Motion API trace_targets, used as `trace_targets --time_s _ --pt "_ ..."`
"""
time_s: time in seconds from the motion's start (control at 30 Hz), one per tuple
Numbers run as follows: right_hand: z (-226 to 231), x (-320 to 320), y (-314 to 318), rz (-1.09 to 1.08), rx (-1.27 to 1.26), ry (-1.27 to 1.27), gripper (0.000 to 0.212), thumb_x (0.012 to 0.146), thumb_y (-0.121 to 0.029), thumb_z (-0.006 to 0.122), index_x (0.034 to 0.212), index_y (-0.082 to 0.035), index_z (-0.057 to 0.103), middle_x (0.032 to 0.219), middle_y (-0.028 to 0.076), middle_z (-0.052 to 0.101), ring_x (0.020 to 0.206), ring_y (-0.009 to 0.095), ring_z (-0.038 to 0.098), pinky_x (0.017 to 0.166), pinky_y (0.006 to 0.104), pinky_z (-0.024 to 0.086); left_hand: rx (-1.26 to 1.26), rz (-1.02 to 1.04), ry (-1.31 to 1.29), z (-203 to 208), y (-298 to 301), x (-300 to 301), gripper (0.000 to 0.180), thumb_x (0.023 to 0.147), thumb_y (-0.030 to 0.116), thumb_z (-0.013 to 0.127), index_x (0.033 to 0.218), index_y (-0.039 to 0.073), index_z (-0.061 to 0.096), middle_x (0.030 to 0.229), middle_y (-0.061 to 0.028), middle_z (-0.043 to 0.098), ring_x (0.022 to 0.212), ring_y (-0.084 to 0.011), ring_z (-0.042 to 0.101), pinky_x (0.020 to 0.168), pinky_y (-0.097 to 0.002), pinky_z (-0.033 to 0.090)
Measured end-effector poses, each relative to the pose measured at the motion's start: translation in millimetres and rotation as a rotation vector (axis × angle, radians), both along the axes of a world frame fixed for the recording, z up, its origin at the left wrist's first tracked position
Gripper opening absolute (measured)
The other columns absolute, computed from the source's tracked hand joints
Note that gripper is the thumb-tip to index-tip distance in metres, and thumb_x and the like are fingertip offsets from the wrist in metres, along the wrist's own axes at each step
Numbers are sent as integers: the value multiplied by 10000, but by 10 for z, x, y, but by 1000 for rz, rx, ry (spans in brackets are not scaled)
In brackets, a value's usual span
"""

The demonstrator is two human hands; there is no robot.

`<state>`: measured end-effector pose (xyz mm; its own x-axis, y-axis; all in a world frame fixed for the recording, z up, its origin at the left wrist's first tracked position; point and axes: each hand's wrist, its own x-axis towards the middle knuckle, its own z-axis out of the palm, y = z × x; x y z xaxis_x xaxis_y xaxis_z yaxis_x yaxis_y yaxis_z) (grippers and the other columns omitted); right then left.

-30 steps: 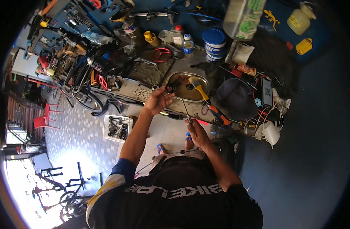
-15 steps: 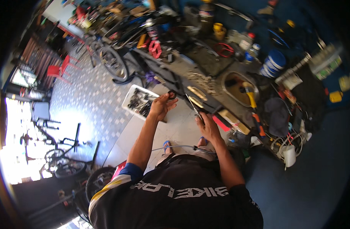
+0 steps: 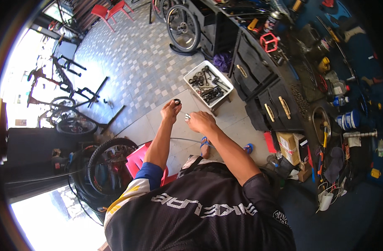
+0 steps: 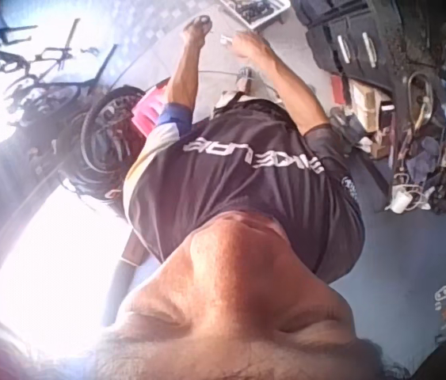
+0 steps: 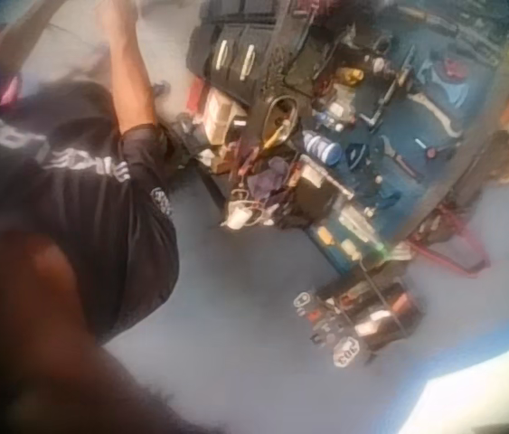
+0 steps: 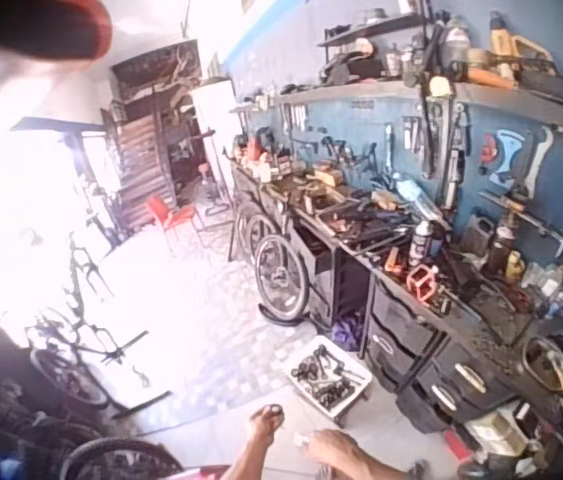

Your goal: The person scrubs small bicycle parts in a metal tray using a yellow brush and liquid. They then use a screwdriver to clean the interior of a small black cylindrical component and place it into a white plastic bin.

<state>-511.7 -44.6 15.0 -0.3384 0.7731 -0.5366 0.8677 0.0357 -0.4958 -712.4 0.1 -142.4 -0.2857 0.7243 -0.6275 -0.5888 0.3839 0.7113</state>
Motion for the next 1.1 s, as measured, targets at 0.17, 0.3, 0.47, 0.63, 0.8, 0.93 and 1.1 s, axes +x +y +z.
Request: trace_targets --time_s 0.17,0.3,0.47,0.63,0.8,0.93,1.1 --pt "103 -652 107 72 25 -74 367 993 -367 588 1051 -49 764 1080 193 746 1053 369 714 884 456 579 37 151 -46 -113 -23 -480 267 988 47 647 1238 -32 598 973 -156 700 831 -290 719 777 -394 650" --pt "40 -808 219 49 36 -106 368 992 -366 594 1068 -48 763 1086 194 746 1060 367 713 891 454 579 6 189 -20 -132 -8 -721 253 988 36 643 1231 -30 607 949 -143 686 820 -276 705 788 -401 649" --pt "102 -920 335 63 61 -155 372 991 -370 599 1080 -47 762 1103 195 744 1071 364 712 894 452 577 34 138 -68 -110 -35 -876 252 994 45 638 1233 -33 623 957 -139 683 830 -281 708 800 -395 661" --pt "221 -1014 461 63 44 -145 372 992 -374 599 1077 -53 764 1093 188 748 1071 362 712 908 459 567 93 75 -12 -41 -42 -921 261 1001 66 634 1241 -35 643 996 -142 688 857 -270 716 810 -376 663" --pt "302 -1024 518 105 72 -133 388 996 -382 593 1092 -45 761 1094 192 746 1074 370 708 919 462 561 66 -3 128 31 26 -973 308 972 11 636 1270 -65 632 1074 -162 689 928 -251 715 840 -348 657" --pt "328 -996 566 120 126 -138 391 993 -381 593 1072 -39 765 1088 200 745 1067 369 710 918 449 564 48 -47 236 75 54 -916 327 932 -39 651 1257 -71 657 1103 -165 697 922 -238 716 815 -344 656" --pt "377 -1009 629 125 112 -157 390 979 -389 604 1014 -39 773 1066 199 749 1044 359 718 910 438 571 99 -90 220 89 58 -851 327 933 -38 649 1257 -77 660 1105 -160 701 916 -234 718 805 -329 654"
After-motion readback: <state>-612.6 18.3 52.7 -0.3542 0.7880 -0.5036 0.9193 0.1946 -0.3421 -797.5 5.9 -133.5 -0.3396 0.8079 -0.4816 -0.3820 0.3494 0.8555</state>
